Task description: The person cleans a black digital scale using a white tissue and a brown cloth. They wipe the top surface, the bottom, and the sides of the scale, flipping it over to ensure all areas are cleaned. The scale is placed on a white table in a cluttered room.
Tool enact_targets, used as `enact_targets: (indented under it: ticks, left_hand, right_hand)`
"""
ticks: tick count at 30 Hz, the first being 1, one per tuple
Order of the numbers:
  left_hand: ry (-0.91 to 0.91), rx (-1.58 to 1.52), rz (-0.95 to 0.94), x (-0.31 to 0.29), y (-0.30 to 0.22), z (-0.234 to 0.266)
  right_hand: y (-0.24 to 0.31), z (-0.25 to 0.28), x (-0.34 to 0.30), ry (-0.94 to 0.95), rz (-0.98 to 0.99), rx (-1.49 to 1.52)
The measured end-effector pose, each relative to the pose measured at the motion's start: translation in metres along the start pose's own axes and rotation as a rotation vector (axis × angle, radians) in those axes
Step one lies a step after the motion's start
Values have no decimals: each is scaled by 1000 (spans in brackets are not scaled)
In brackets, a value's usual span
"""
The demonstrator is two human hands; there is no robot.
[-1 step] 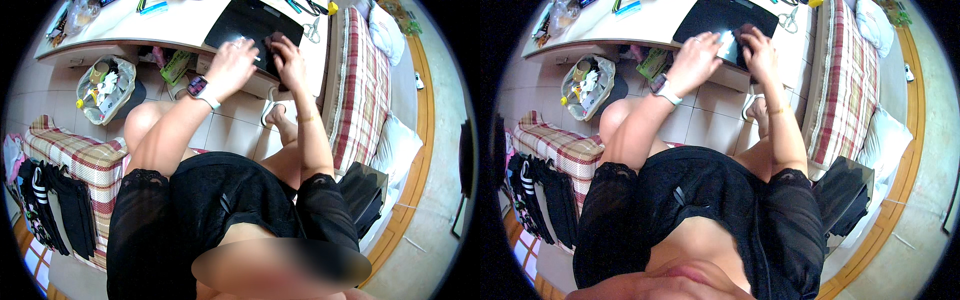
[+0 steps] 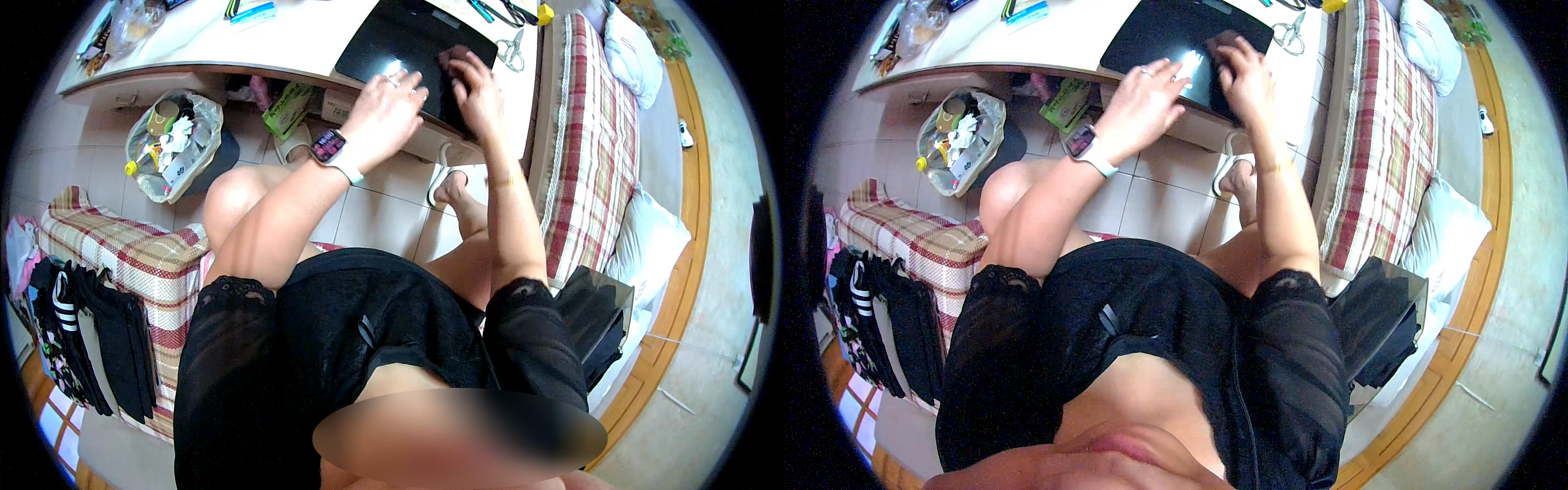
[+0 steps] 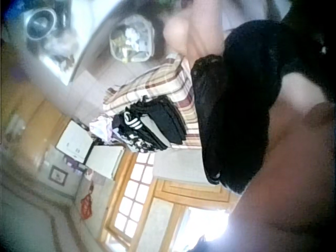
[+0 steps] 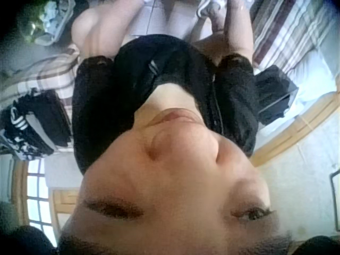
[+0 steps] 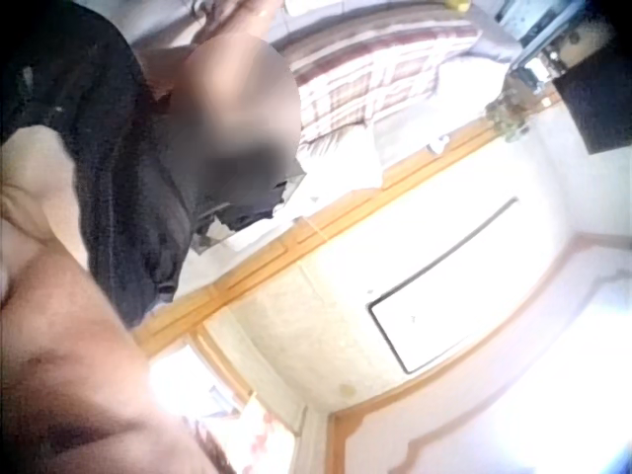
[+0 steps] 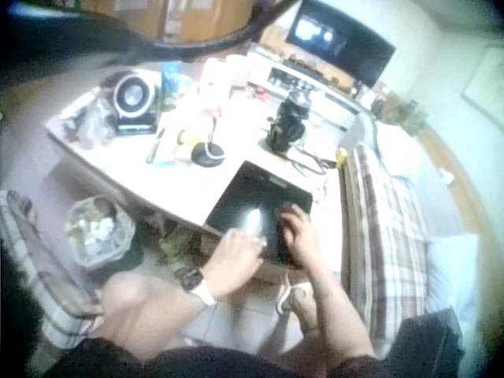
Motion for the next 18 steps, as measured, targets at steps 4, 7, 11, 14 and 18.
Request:
enact_targets:
  ticks: [4,7,11,14,18]
  left_hand:
    - [138,60,-50,-11,-17,-26]
    - [141,71,-80,-7,-13,-25]
    - [167,74,-69,-8,-10,-23]
    - [143,85,-46,-12,-9,-25]
    - [152,73,-15,-9,-14,-27]
  right_hand:
    - [-81,-19,68,-29,-109,-120]
    - [-103,-21,96,-35,-179,-246]
    - [-69,-27,73,-22,-122,-287]
    - [-11,-12,13,-16,25,-114]
    - [52,18,-69,124,-4,-83]
Point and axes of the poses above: each hand's wrist, its own x-axis towards the middle knuckle, its own z-axis out of the back of the hand, y = z × x, the point moved 6 cm from there along x, towards the middle knuckle, and after that the axes turned 6 degrees about x, right-handed, at the moved point
